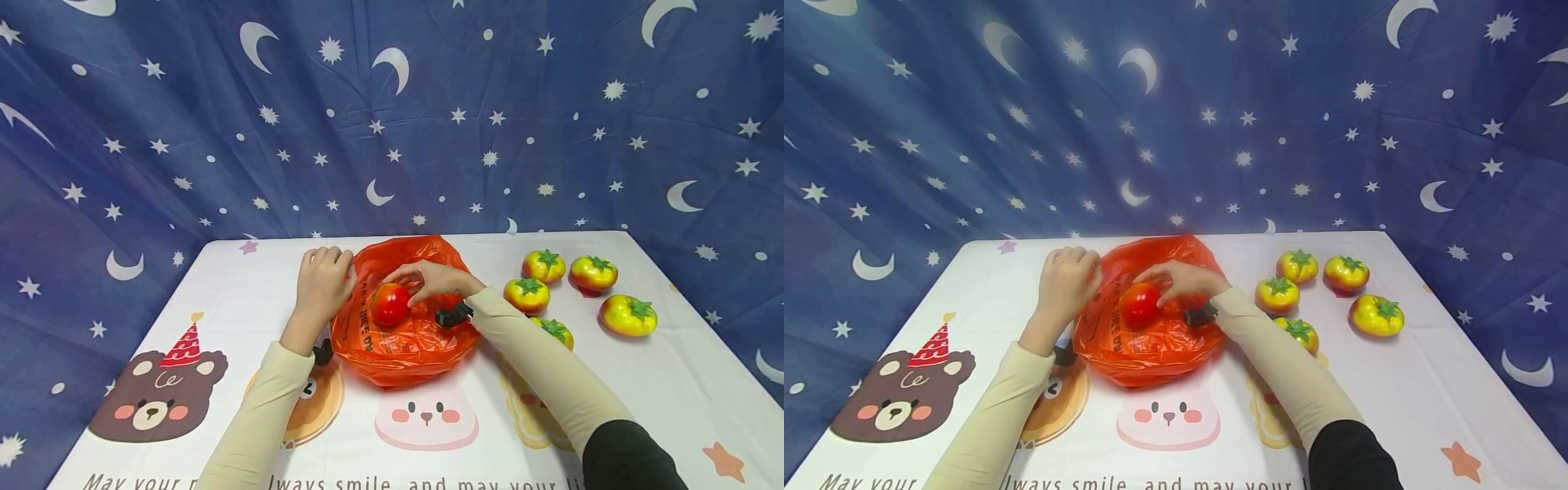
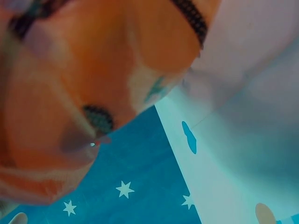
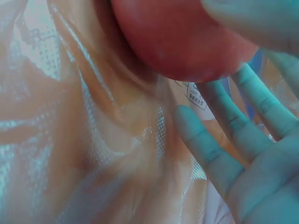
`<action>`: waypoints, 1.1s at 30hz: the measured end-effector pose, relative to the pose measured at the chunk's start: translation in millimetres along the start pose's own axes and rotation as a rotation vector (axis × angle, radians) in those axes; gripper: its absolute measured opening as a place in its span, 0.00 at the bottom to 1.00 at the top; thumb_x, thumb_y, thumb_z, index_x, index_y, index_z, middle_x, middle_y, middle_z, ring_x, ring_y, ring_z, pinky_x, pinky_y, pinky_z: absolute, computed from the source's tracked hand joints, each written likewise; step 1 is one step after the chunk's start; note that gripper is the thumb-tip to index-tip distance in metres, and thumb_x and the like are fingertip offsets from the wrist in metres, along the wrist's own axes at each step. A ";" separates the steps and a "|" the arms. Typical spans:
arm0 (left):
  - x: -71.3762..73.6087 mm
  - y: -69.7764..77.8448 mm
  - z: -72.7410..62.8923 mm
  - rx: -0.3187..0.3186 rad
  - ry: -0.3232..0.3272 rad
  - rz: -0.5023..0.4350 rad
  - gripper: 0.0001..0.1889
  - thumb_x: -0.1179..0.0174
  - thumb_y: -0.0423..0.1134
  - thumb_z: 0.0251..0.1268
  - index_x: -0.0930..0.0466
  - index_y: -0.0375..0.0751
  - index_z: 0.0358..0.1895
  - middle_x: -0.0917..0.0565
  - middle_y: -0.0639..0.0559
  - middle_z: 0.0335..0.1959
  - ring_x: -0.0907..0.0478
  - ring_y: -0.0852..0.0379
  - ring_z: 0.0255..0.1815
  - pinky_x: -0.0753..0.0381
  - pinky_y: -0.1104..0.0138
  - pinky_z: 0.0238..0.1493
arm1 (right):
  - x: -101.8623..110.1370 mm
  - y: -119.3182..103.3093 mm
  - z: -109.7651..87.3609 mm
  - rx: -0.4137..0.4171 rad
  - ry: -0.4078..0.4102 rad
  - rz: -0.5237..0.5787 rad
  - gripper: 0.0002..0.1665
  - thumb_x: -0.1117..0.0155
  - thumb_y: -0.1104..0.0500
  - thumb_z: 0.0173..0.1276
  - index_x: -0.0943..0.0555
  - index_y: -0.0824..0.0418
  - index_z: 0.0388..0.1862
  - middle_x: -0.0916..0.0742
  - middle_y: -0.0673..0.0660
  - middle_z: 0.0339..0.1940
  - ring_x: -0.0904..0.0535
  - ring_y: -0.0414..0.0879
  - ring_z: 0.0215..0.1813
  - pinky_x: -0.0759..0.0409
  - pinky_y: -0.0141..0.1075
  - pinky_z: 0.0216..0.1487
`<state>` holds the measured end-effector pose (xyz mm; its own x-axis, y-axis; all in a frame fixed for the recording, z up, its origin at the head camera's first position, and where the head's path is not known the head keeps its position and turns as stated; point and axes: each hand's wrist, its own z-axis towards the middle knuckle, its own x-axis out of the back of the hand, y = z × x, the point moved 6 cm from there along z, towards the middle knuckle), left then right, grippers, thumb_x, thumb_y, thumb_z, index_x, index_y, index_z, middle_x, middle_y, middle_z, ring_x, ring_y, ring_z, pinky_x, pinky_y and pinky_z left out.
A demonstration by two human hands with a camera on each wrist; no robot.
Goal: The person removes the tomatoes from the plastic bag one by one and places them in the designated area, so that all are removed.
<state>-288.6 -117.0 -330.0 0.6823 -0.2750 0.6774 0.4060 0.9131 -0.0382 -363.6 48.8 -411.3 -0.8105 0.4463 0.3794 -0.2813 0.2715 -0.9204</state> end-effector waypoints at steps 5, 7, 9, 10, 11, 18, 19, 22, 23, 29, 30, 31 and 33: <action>0.8 0.6 0.0 -0.003 0.008 -0.002 0.02 0.40 0.33 0.55 0.22 0.38 0.30 0.20 0.44 0.26 0.23 0.46 0.31 0.25 0.53 0.47 | 0.3 -2.0 -3.8 -0.019 -0.008 0.005 0.35 0.36 0.77 0.52 0.31 0.68 0.62 0.26 0.66 0.64 0.29 0.59 0.65 0.26 0.46 0.61; 0.9 0.7 -0.1 -0.004 0.008 -0.002 0.02 0.41 0.33 0.55 0.22 0.38 0.30 0.20 0.45 0.26 0.23 0.46 0.31 0.25 0.53 0.47 | 0.9 -1.7 -5.4 -0.029 -0.012 0.004 0.35 0.36 0.77 0.52 0.30 0.68 0.61 0.26 0.66 0.64 0.29 0.59 0.65 0.26 0.47 0.62; 0.6 0.8 -0.1 -0.003 0.004 -0.002 0.02 0.41 0.33 0.55 0.22 0.38 0.30 0.20 0.45 0.26 0.23 0.46 0.32 0.25 0.53 0.47 | 1.7 -0.7 -6.7 -0.038 -0.017 0.004 0.34 0.36 0.77 0.52 0.30 0.67 0.61 0.26 0.65 0.65 0.30 0.59 0.66 0.27 0.47 0.63; 0.5 0.9 -0.2 -0.002 0.001 -0.002 0.02 0.41 0.33 0.55 0.22 0.38 0.31 0.20 0.45 0.26 0.23 0.46 0.32 0.25 0.54 0.47 | 1.9 -0.1 -7.2 -0.042 -0.021 0.005 0.34 0.36 0.77 0.52 0.30 0.67 0.61 0.26 0.65 0.65 0.30 0.59 0.66 0.28 0.47 0.63; 0.1 0.9 -0.1 -0.002 -0.002 -0.001 0.02 0.41 0.33 0.55 0.22 0.38 0.31 0.20 0.45 0.26 0.23 0.46 0.32 0.25 0.53 0.47 | 2.4 0.6 -7.7 -0.046 -0.022 0.006 0.35 0.35 0.77 0.52 0.30 0.67 0.61 0.26 0.65 0.65 0.30 0.59 0.66 0.28 0.47 0.64; 0.3 1.7 0.2 -0.004 -0.004 0.000 0.03 0.41 0.33 0.56 0.22 0.37 0.31 0.20 0.44 0.26 0.23 0.46 0.32 0.25 0.54 0.47 | 4.0 1.4 -10.8 -0.020 -0.044 0.016 0.31 0.33 0.69 0.55 0.29 0.66 0.59 0.24 0.64 0.62 0.31 0.59 0.67 0.32 0.48 0.67; 0.3 1.7 0.3 -0.005 -0.004 0.002 0.03 0.41 0.33 0.56 0.22 0.37 0.31 0.20 0.45 0.26 0.23 0.46 0.32 0.25 0.54 0.47 | 4.1 1.4 -11.0 -0.013 -0.042 0.007 0.30 0.33 0.67 0.56 0.28 0.66 0.59 0.23 0.64 0.61 0.30 0.58 0.66 0.32 0.47 0.67; 0.3 1.7 0.3 -0.007 -0.003 0.002 0.02 0.41 0.33 0.56 0.22 0.37 0.31 0.21 0.44 0.26 0.23 0.46 0.32 0.25 0.53 0.47 | 4.7 2.4 -10.4 -0.011 -0.017 -0.027 0.25 0.35 0.62 0.61 0.26 0.64 0.57 0.21 0.60 0.58 0.28 0.56 0.65 0.30 0.45 0.66; 0.2 1.6 0.2 -0.007 -0.004 0.004 0.02 0.41 0.33 0.56 0.22 0.37 0.31 0.20 0.44 0.26 0.23 0.46 0.32 0.25 0.53 0.47 | 4.8 3.0 -10.0 -0.014 -0.008 -0.036 0.23 0.36 0.61 0.62 0.25 0.63 0.56 0.20 0.59 0.58 0.27 0.54 0.64 0.29 0.44 0.65; -0.5 0.8 -0.3 -0.004 -0.009 0.004 0.03 0.41 0.33 0.56 0.22 0.37 0.31 0.20 0.44 0.26 0.23 0.46 0.32 0.25 0.53 0.47 | 4.6 6.4 -7.6 -0.023 0.015 -0.033 0.20 0.36 0.59 0.63 0.24 0.63 0.53 0.20 0.58 0.55 0.26 0.52 0.63 0.25 0.41 0.62; -0.5 0.8 -0.3 -0.003 -0.010 0.004 0.03 0.41 0.33 0.56 0.22 0.37 0.31 0.20 0.44 0.26 0.23 0.46 0.32 0.25 0.53 0.47 | 4.2 6.5 -7.6 -0.026 0.006 -0.016 0.21 0.36 0.60 0.62 0.24 0.63 0.54 0.20 0.58 0.56 0.26 0.53 0.63 0.25 0.41 0.61; -0.4 0.8 -0.4 -0.003 -0.010 0.005 0.03 0.41 0.33 0.56 0.22 0.37 0.31 0.20 0.44 0.26 0.23 0.46 0.32 0.25 0.53 0.47 | 3.7 6.6 -7.6 -0.028 -0.004 -0.002 0.22 0.35 0.60 0.61 0.25 0.64 0.54 0.20 0.59 0.56 0.26 0.54 0.63 0.25 0.41 0.61; -0.1 0.8 -0.5 -0.003 -0.008 0.006 0.03 0.41 0.33 0.55 0.21 0.37 0.31 0.20 0.44 0.26 0.23 0.46 0.32 0.25 0.53 0.47 | 2.9 6.5 -7.9 -0.038 -0.025 0.027 0.26 0.33 0.61 0.59 0.26 0.66 0.56 0.22 0.61 0.58 0.26 0.56 0.63 0.24 0.42 0.60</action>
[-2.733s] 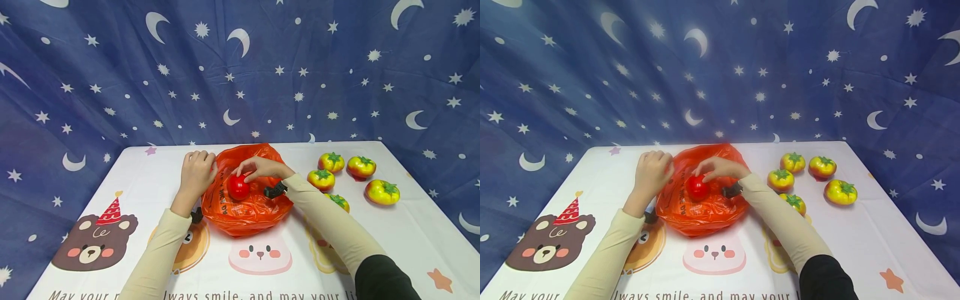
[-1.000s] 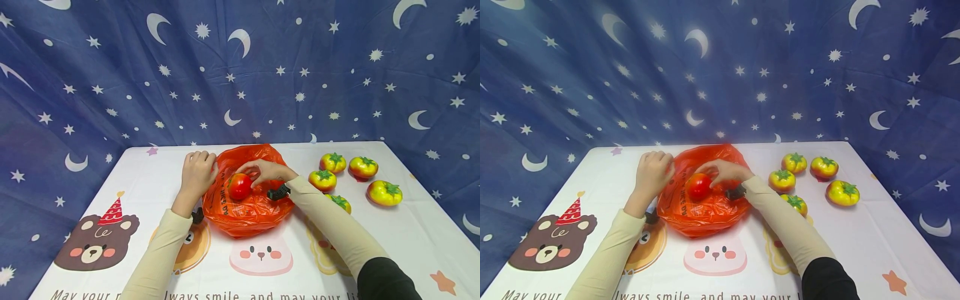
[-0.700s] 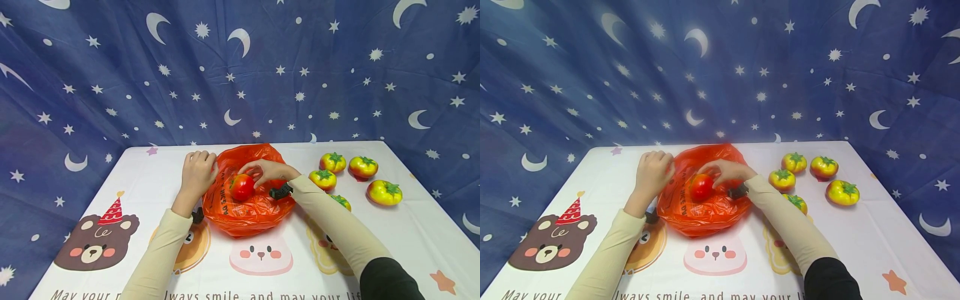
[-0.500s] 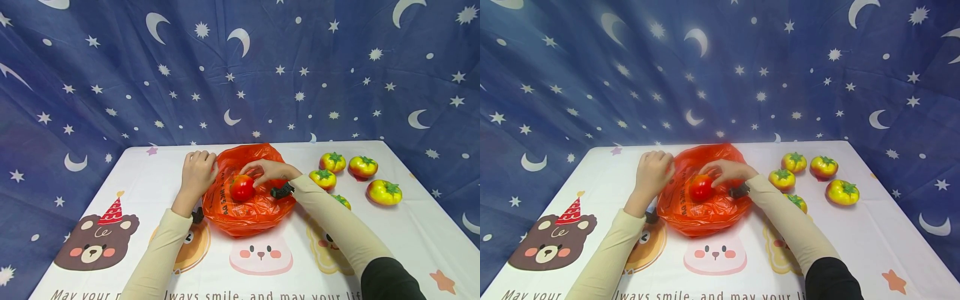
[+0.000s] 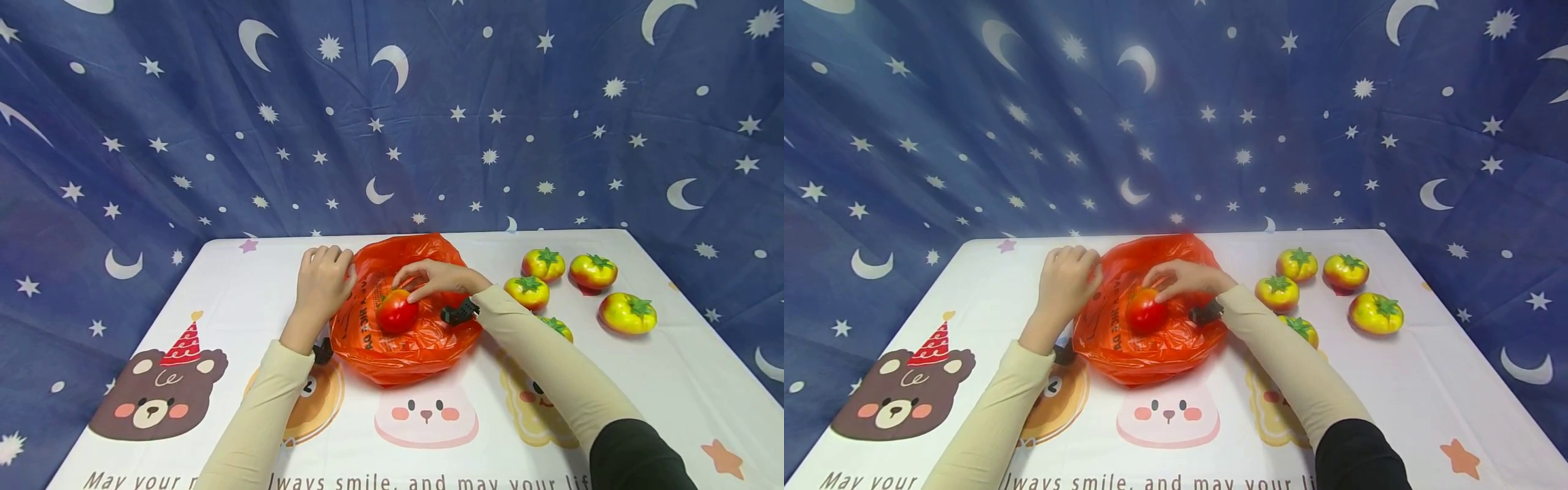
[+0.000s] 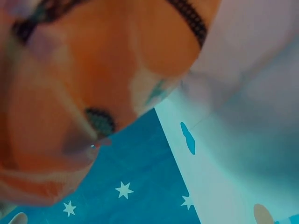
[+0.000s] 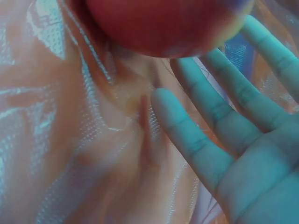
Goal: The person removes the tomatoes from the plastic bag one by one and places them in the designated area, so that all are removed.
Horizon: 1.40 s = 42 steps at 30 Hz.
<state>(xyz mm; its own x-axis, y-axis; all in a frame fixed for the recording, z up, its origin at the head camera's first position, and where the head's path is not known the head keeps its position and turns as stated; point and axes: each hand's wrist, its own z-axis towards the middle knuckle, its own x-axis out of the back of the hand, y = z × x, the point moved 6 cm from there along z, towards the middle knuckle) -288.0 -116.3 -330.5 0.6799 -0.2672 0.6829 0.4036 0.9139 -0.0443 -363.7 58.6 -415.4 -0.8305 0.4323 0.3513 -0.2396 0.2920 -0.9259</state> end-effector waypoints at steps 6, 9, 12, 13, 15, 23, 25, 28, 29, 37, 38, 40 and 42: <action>0.0 0.6 0.4 -0.012 0.008 0.002 0.02 0.42 0.33 0.55 0.23 0.38 0.30 0.21 0.45 0.25 0.23 0.46 0.31 0.25 0.54 0.46 | -3.7 -0.4 -1.7 -0.034 -0.040 0.031 0.31 0.31 0.64 0.56 0.28 0.69 0.58 0.24 0.64 0.63 0.26 0.56 0.63 0.23 0.42 0.59; -0.6 0.7 0.6 -0.017 0.014 0.001 0.02 0.41 0.33 0.55 0.23 0.38 0.29 0.22 0.46 0.25 0.24 0.46 0.30 0.26 0.54 0.45 | -5.6 -1.4 -2.2 -0.026 -0.049 0.054 0.31 0.31 0.65 0.55 0.29 0.70 0.58 0.24 0.63 0.62 0.25 0.55 0.62 0.23 0.41 0.58; -0.9 0.7 0.6 -0.018 0.019 0.001 0.02 0.41 0.33 0.54 0.23 0.38 0.29 0.22 0.46 0.25 0.24 0.46 0.30 0.26 0.54 0.45 | -6.4 -2.1 -2.2 -0.014 -0.058 0.069 0.30 0.31 0.68 0.54 0.29 0.71 0.57 0.23 0.61 0.61 0.25 0.54 0.61 0.23 0.41 0.59; -0.8 0.8 0.6 -0.019 0.021 0.001 0.02 0.41 0.33 0.54 0.23 0.38 0.29 0.21 0.46 0.25 0.23 0.46 0.30 0.25 0.54 0.45 | -6.5 -2.3 -2.3 -0.010 -0.061 0.065 0.30 0.31 0.68 0.54 0.30 0.71 0.56 0.23 0.61 0.60 0.25 0.54 0.61 0.24 0.41 0.59; -0.3 1.0 0.7 -0.020 0.024 0.002 0.02 0.41 0.33 0.54 0.23 0.38 0.29 0.21 0.46 0.25 0.23 0.46 0.30 0.25 0.54 0.45 | -6.7 -2.8 -2.6 -0.009 -0.065 0.060 0.29 0.32 0.70 0.54 0.30 0.71 0.55 0.23 0.61 0.60 0.26 0.54 0.62 0.25 0.42 0.61; 1.0 1.3 1.2 -0.021 0.033 0.003 0.02 0.40 0.32 0.53 0.23 0.38 0.29 0.21 0.46 0.24 0.23 0.46 0.30 0.25 0.54 0.44 | -7.4 -2.2 -3.9 -0.010 -0.069 0.066 0.26 0.33 0.69 0.55 0.30 0.70 0.52 0.21 0.54 0.54 0.26 0.53 0.63 0.24 0.40 0.60; 1.2 1.3 1.2 -0.021 0.034 0.001 0.02 0.40 0.32 0.53 0.23 0.38 0.28 0.21 0.46 0.24 0.23 0.46 0.30 0.25 0.54 0.44 | -7.6 -2.3 -3.4 -0.001 -0.066 0.070 0.25 0.32 0.66 0.56 0.29 0.69 0.51 0.20 0.51 0.52 0.26 0.53 0.62 0.23 0.39 0.58; 1.4 1.5 1.2 -0.020 0.034 0.001 0.02 0.40 0.32 0.53 0.23 0.39 0.28 0.21 0.46 0.24 0.23 0.46 0.30 0.25 0.54 0.44 | -7.8 -3.0 -2.6 0.011 -0.057 0.073 0.24 0.30 0.64 0.55 0.28 0.68 0.49 0.19 0.49 0.49 0.25 0.52 0.62 0.22 0.38 0.57; 1.6 1.6 1.3 -0.019 0.034 0.001 0.02 0.40 0.32 0.53 0.23 0.39 0.28 0.21 0.46 0.24 0.23 0.46 0.30 0.25 0.54 0.44 | -7.8 -3.4 -2.3 0.015 -0.054 0.074 0.24 0.30 0.64 0.54 0.28 0.67 0.48 0.19 0.49 0.49 0.25 0.52 0.62 0.22 0.38 0.57; 0.7 1.3 0.4 -0.011 0.020 0.000 0.02 0.40 0.32 0.54 0.23 0.38 0.29 0.21 0.46 0.24 0.23 0.47 0.29 0.25 0.54 0.45 | -6.3 -4.2 -2.7 0.014 -0.017 0.107 0.26 0.31 0.70 0.53 0.30 0.68 0.49 0.20 0.57 0.54 0.26 0.52 0.62 0.24 0.40 0.59; 0.6 1.1 0.4 -0.010 0.018 0.000 0.02 0.40 0.32 0.54 0.22 0.38 0.29 0.21 0.46 0.24 0.23 0.47 0.29 0.25 0.54 0.45 | -6.5 -4.2 -2.8 0.014 -0.017 0.106 0.27 0.31 0.71 0.52 0.31 0.69 0.51 0.20 0.59 0.56 0.27 0.52 0.63 0.25 0.41 0.60; 0.2 0.8 0.1 -0.008 0.015 0.002 0.02 0.40 0.33 0.54 0.22 0.38 0.29 0.20 0.45 0.25 0.23 0.46 0.30 0.25 0.54 0.45 | -7.2 -4.9 -3.2 0.008 -0.024 0.100 0.30 0.32 0.72 0.52 0.32 0.71 0.54 0.22 0.62 0.59 0.28 0.53 0.64 0.26 0.43 0.61; 0.0 0.6 0.0 -0.007 0.011 0.006 0.02 0.41 0.33 0.54 0.22 0.38 0.29 0.20 0.45 0.25 0.23 0.46 0.30 0.25 0.54 0.45 | -8.2 -5.5 -3.7 0.008 -0.038 0.082 0.33 0.32 0.73 0.52 0.33 0.72 0.57 0.25 0.65 0.62 0.29 0.55 0.65 0.27 0.45 0.63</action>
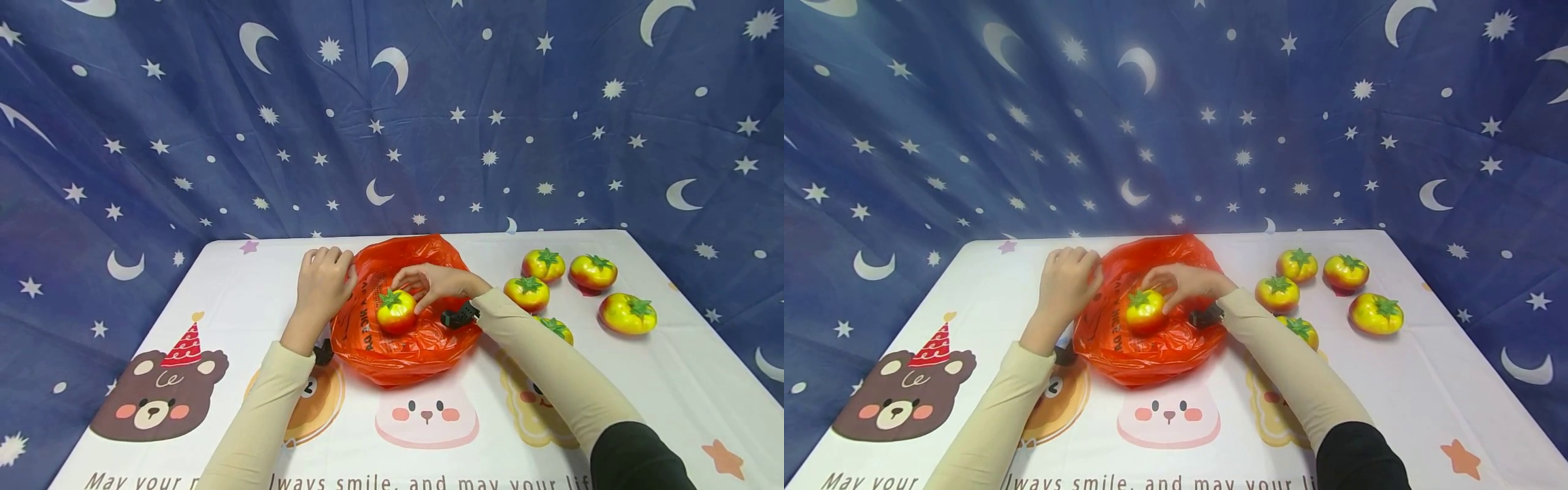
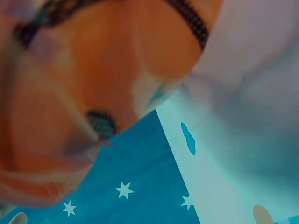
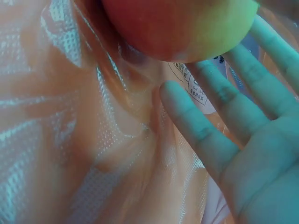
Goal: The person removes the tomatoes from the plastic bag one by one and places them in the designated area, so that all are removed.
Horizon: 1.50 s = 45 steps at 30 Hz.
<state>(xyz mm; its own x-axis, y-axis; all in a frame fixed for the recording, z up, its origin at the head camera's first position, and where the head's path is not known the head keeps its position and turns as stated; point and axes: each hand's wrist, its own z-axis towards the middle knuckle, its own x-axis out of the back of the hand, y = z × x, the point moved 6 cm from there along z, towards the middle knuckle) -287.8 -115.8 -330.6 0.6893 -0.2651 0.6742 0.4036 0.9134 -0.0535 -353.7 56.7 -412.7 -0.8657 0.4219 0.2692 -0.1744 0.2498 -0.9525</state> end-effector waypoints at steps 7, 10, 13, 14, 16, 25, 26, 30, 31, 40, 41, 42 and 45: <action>-0.4 0.3 -0.1 -0.006 0.009 0.002 0.02 0.41 0.33 0.55 0.22 0.38 0.29 0.20 0.45 0.24 0.23 0.46 0.30 0.25 0.54 0.45 | -0.8 0.7 -1.1 -0.007 -0.030 -0.052 0.37 0.32 0.71 0.53 0.32 0.71 0.63 0.30 0.67 0.68 0.32 0.58 0.68 0.29 0.45 0.65; -0.3 0.7 0.0 -0.009 0.016 0.002 0.02 0.41 0.33 0.55 0.22 0.38 0.29 0.21 0.46 0.24 0.23 0.47 0.30 0.25 0.54 0.45 | -0.7 2.3 -1.1 -0.017 -0.032 -0.060 0.37 0.31 0.69 0.53 0.32 0.70 0.63 0.30 0.66 0.68 0.32 0.58 0.68 0.29 0.45 0.65; 0.6 1.4 0.1 -0.011 0.020 0.000 0.02 0.41 0.32 0.55 0.22 0.38 0.29 0.21 0.46 0.24 0.23 0.47 0.30 0.25 0.54 0.45 | -0.7 4.3 -1.1 -0.024 -0.035 -0.065 0.38 0.30 0.68 0.53 0.32 0.69 0.64 0.29 0.65 0.68 0.31 0.57 0.68 0.29 0.44 0.65; 1.0 1.6 0.2 -0.012 0.021 0.000 0.02 0.41 0.32 0.55 0.22 0.38 0.29 0.21 0.46 0.24 0.23 0.47 0.30 0.25 0.53 0.45 | -1.0 4.9 -1.0 -0.022 -0.040 -0.057 0.38 0.30 0.68 0.53 0.32 0.69 0.64 0.29 0.65 0.68 0.31 0.56 0.68 0.29 0.44 0.65; 1.4 1.7 0.4 -0.010 0.020 0.000 0.02 0.41 0.33 0.55 0.22 0.38 0.29 0.21 0.45 0.24 0.23 0.46 0.30 0.25 0.54 0.45 | -1.7 5.1 -1.3 -0.020 -0.047 -0.048 0.38 0.30 0.68 0.53 0.33 0.69 0.64 0.29 0.65 0.67 0.31 0.55 0.67 0.29 0.43 0.65; 1.0 1.3 0.0 -0.006 0.009 0.003 0.02 0.41 0.33 0.55 0.22 0.38 0.28 0.21 0.45 0.24 0.23 0.46 0.29 0.25 0.54 0.45 | -2.7 7.2 0.6 -0.001 -0.052 -0.015 0.41 0.28 0.67 0.51 0.33 0.69 0.64 0.29 0.65 0.67 0.27 0.48 0.63 0.27 0.39 0.62; 1.1 1.3 0.1 -0.005 0.007 0.002 0.02 0.41 0.33 0.55 0.22 0.38 0.29 0.21 0.45 0.24 0.23 0.46 0.29 0.25 0.54 0.45 | -1.9 8.0 1.3 0.001 -0.042 -0.014 0.40 0.28 0.67 0.51 0.33 0.69 0.64 0.29 0.65 0.67 0.27 0.48 0.63 0.26 0.39 0.62; 1.1 2.0 0.3 -0.004 0.004 -0.001 0.02 0.41 0.33 0.55 0.22 0.38 0.29 0.20 0.45 0.24 0.23 0.46 0.29 0.25 0.54 0.45 | 1.9 11.6 3.6 -0.016 0.021 -0.004 0.38 0.27 0.67 0.49 0.32 0.68 0.59 0.25 0.64 0.63 0.27 0.48 0.62 0.27 0.40 0.63; 1.0 2.1 0.4 -0.003 0.003 -0.002 0.02 0.41 0.33 0.55 0.22 0.38 0.29 0.20 0.45 0.25 0.23 0.46 0.29 0.25 0.54 0.45 | 2.6 12.1 3.7 -0.021 0.033 -0.001 0.38 0.26 0.66 0.49 0.32 0.68 0.58 0.25 0.64 0.63 0.27 0.48 0.62 0.27 0.40 0.63; 1.4 1.7 0.1 -0.003 0.009 -0.003 0.02 0.41 0.33 0.55 0.22 0.38 0.29 0.20 0.45 0.25 0.23 0.46 0.30 0.24 0.54 0.45 | 2.6 9.5 0.4 -0.021 0.035 0.018 0.35 0.29 0.68 0.51 0.32 0.70 0.58 0.29 0.67 0.67 0.34 0.58 0.70 0.31 0.46 0.67; 1.5 1.8 0.1 -0.003 0.010 -0.003 0.02 0.41 0.33 0.55 0.23 0.38 0.29 0.20 0.45 0.25 0.23 0.46 0.29 0.25 0.54 0.45 | 2.4 9.0 -0.1 -0.022 0.031 0.017 0.35 0.29 0.68 0.52 0.33 0.70 0.59 0.29 0.67 0.67 0.34 0.58 0.70 0.32 0.46 0.67; 1.7 1.8 0.0 -0.005 0.013 -0.002 0.02 0.41 0.33 0.55 0.23 0.38 0.29 0.20 0.45 0.24 0.23 0.46 0.29 0.24 0.54 0.44 | 2.2 8.5 -0.4 -0.022 0.029 0.020 0.35 0.30 0.68 0.52 0.33 0.70 0.59 0.29 0.68 0.67 0.34 0.59 0.70 0.32 0.46 0.67; 2.0 1.9 -0.2 -0.005 0.017 -0.002 0.02 0.41 0.33 0.55 0.23 0.38 0.28 0.20 0.45 0.24 0.23 0.46 0.29 0.25 0.54 0.44 | 2.4 8.5 -0.8 -0.025 0.031 0.016 0.35 0.30 0.68 0.52 0.33 0.70 0.59 0.29 0.68 0.67 0.34 0.59 0.69 0.31 0.46 0.67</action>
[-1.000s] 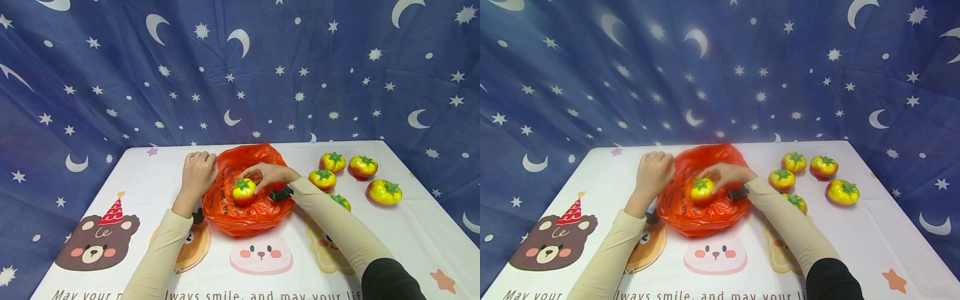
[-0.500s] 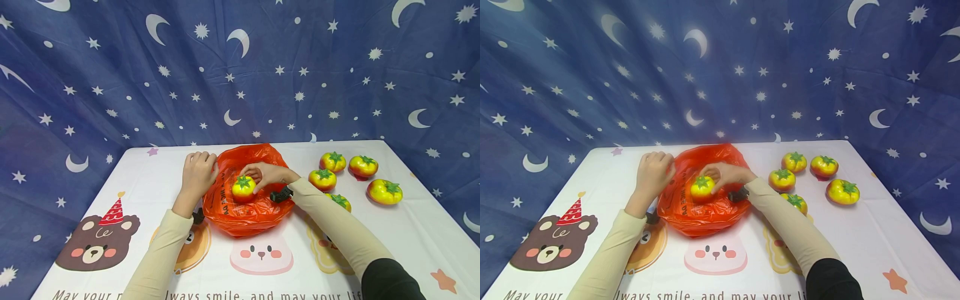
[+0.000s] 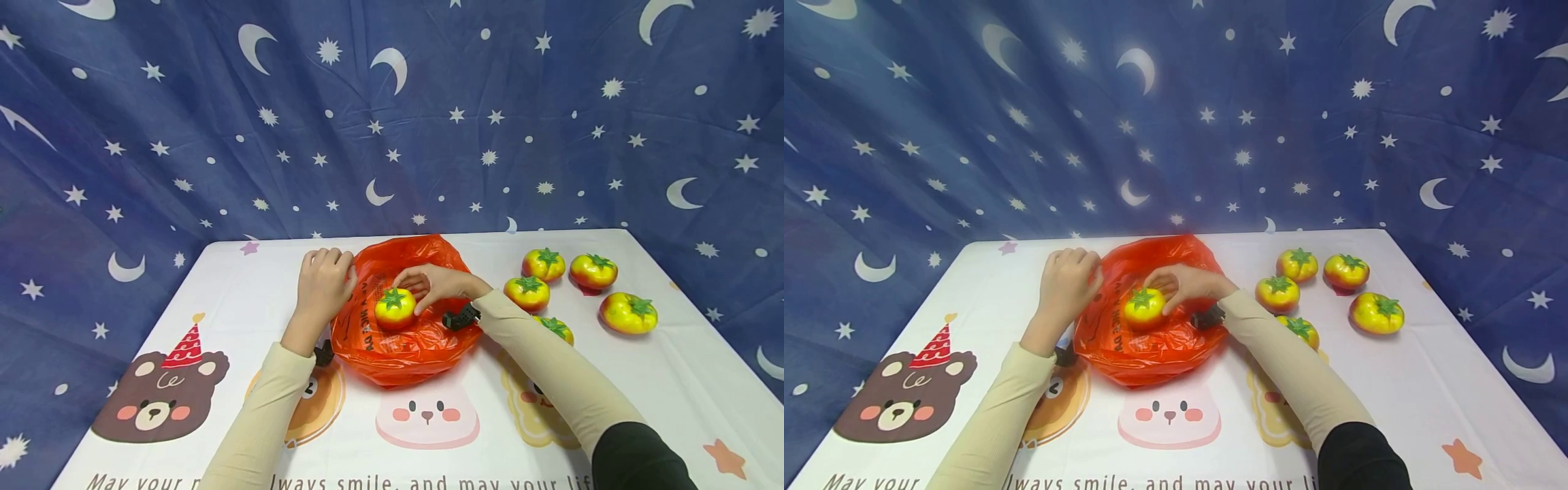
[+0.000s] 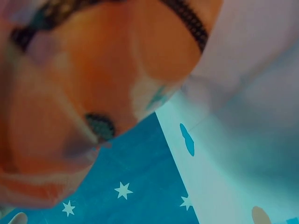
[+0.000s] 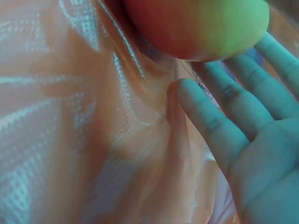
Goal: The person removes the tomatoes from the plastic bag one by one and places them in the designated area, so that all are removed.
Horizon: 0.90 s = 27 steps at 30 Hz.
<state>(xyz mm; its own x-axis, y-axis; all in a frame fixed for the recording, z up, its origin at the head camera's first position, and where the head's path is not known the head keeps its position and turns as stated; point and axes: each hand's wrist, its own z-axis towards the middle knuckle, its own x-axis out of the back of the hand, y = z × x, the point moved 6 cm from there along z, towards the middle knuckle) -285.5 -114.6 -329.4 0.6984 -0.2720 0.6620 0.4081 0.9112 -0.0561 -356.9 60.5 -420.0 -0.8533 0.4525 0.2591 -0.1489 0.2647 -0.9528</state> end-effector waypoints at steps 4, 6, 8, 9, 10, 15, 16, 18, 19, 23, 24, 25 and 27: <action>-0.5 0.2 -0.1 -0.003 0.001 -0.004 0.02 0.41 0.32 0.55 0.22 0.38 0.29 0.20 0.45 0.24 0.23 0.46 0.29 0.25 0.54 0.44 | 0.4 1.4 0.7 -0.002 0.004 -0.015 0.35 0.30 0.68 0.52 0.33 0.69 0.60 0.29 0.67 0.67 0.33 0.58 0.69 0.31 0.46 0.67; -0.7 0.2 0.0 -0.003 0.001 -0.004 0.02 0.41 0.33 0.55 0.22 0.38 0.29 0.20 0.45 0.24 0.24 0.46 0.29 0.25 0.54 0.45 | 0.4 1.9 1.2 0.000 0.004 -0.018 0.36 0.30 0.68 0.53 0.33 0.69 0.60 0.29 0.66 0.67 0.34 0.58 0.70 0.31 0.46 0.67; -0.7 0.3 0.1 -0.004 0.001 -0.006 0.02 0.41 0.33 0.55 0.23 0.38 0.29 0.20 0.45 0.24 0.24 0.46 0.29 0.25 0.54 0.44 | 0.1 1.7 1.7 0.004 -0.002 -0.022 0.36 0.30 0.67 0.53 0.33 0.69 0.61 0.29 0.66 0.68 0.34 0.58 0.70 0.32 0.46 0.67; -0.7 0.3 0.2 -0.003 0.001 -0.006 0.02 0.41 0.33 0.55 0.23 0.38 0.29 0.20 0.45 0.24 0.24 0.46 0.29 0.25 0.54 0.44 | -0.1 1.2 1.9 0.007 -0.006 -0.021 0.37 0.30 0.67 0.53 0.34 0.69 0.62 0.30 0.66 0.68 0.35 0.59 0.70 0.32 0.46 0.68; -0.6 0.2 0.1 -0.003 0.003 -0.007 0.02 0.41 0.33 0.55 0.23 0.38 0.29 0.20 0.45 0.24 0.23 0.46 0.29 0.25 0.54 0.44 | -0.5 0.6 1.9 0.011 -0.010 -0.021 0.38 0.31 0.68 0.54 0.34 0.70 0.63 0.30 0.67 0.69 0.35 0.59 0.71 0.33 0.47 0.68; -0.3 -0.3 0.0 0.001 0.000 -0.009 0.02 0.41 0.33 0.55 0.22 0.38 0.29 0.20 0.45 0.24 0.23 0.47 0.29 0.25 0.54 0.44 | -1.4 -0.8 2.0 0.015 -0.019 -0.041 0.40 0.32 0.69 0.54 0.36 0.71 0.66 0.31 0.67 0.70 0.37 0.60 0.72 0.33 0.48 0.68; -0.1 -0.3 0.0 0.002 0.000 -0.009 0.02 0.40 0.33 0.54 0.22 0.38 0.29 0.20 0.45 0.24 0.23 0.47 0.29 0.25 0.54 0.44 | -1.5 -0.7 2.1 0.013 -0.017 -0.046 0.39 0.32 0.69 0.55 0.35 0.71 0.66 0.31 0.66 0.69 0.37 0.60 0.72 0.33 0.47 0.68; 0.0 -0.5 -0.1 0.002 0.000 -0.009 0.02 0.40 0.33 0.54 0.22 0.38 0.28 0.21 0.45 0.24 0.24 0.47 0.29 0.25 0.54 0.44 | -1.5 0.0 2.5 0.007 -0.011 -0.053 0.39 0.32 0.70 0.54 0.35 0.70 0.66 0.31 0.66 0.69 0.36 0.59 0.71 0.32 0.46 0.67; 0.1 -0.4 0.0 0.001 0.000 -0.010 0.02 0.40 0.32 0.54 0.22 0.38 0.28 0.21 0.45 0.24 0.24 0.47 0.29 0.25 0.54 0.44 | -1.6 0.0 2.6 0.005 -0.008 -0.052 0.38 0.32 0.70 0.54 0.34 0.70 0.65 0.30 0.66 0.69 0.36 0.59 0.71 0.32 0.46 0.67; 0.0 -0.7 0.0 0.004 -0.002 -0.007 0.02 0.40 0.32 0.54 0.22 0.38 0.29 0.20 0.45 0.24 0.23 0.46 0.29 0.25 0.54 0.44 | -1.8 -0.4 2.4 -0.005 0.000 -0.040 0.38 0.32 0.70 0.53 0.33 0.70 0.65 0.30 0.67 0.68 0.34 0.59 0.70 0.30 0.45 0.66; -0.2 -0.8 -0.1 0.006 -0.003 -0.006 0.02 0.40 0.33 0.54 0.22 0.38 0.29 0.20 0.45 0.24 0.23 0.46 0.29 0.25 0.54 0.45 | -1.8 -0.9 2.1 -0.007 0.002 -0.039 0.38 0.31 0.70 0.53 0.33 0.70 0.64 0.30 0.67 0.68 0.34 0.59 0.70 0.30 0.45 0.65; -0.4 -0.8 -0.1 0.005 -0.005 -0.005 0.02 0.40 0.33 0.55 0.22 0.38 0.29 0.20 0.45 0.24 0.24 0.46 0.29 0.25 0.54 0.45 | -1.8 -1.3 1.8 -0.009 0.004 -0.040 0.39 0.31 0.70 0.53 0.33 0.70 0.64 0.29 0.67 0.68 0.34 0.59 0.70 0.30 0.44 0.65; -0.5 -0.9 -0.5 0.007 -0.005 -0.006 0.02 0.41 0.32 0.55 0.22 0.38 0.29 0.20 0.45 0.24 0.24 0.46 0.29 0.25 0.54 0.45 | -1.5 -2.2 1.1 -0.010 0.007 -0.041 0.39 0.31 0.69 0.53 0.33 0.71 0.64 0.29 0.67 0.68 0.33 0.59 0.70 0.29 0.44 0.65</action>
<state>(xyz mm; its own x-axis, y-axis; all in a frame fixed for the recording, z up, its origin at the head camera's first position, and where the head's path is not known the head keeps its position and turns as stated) -286.0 -115.5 -330.1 0.6931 -0.2760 0.6659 0.4084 0.9116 -0.0472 -355.8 58.3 -418.5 -0.8432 0.4467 0.2991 -0.1786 0.2920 -0.9396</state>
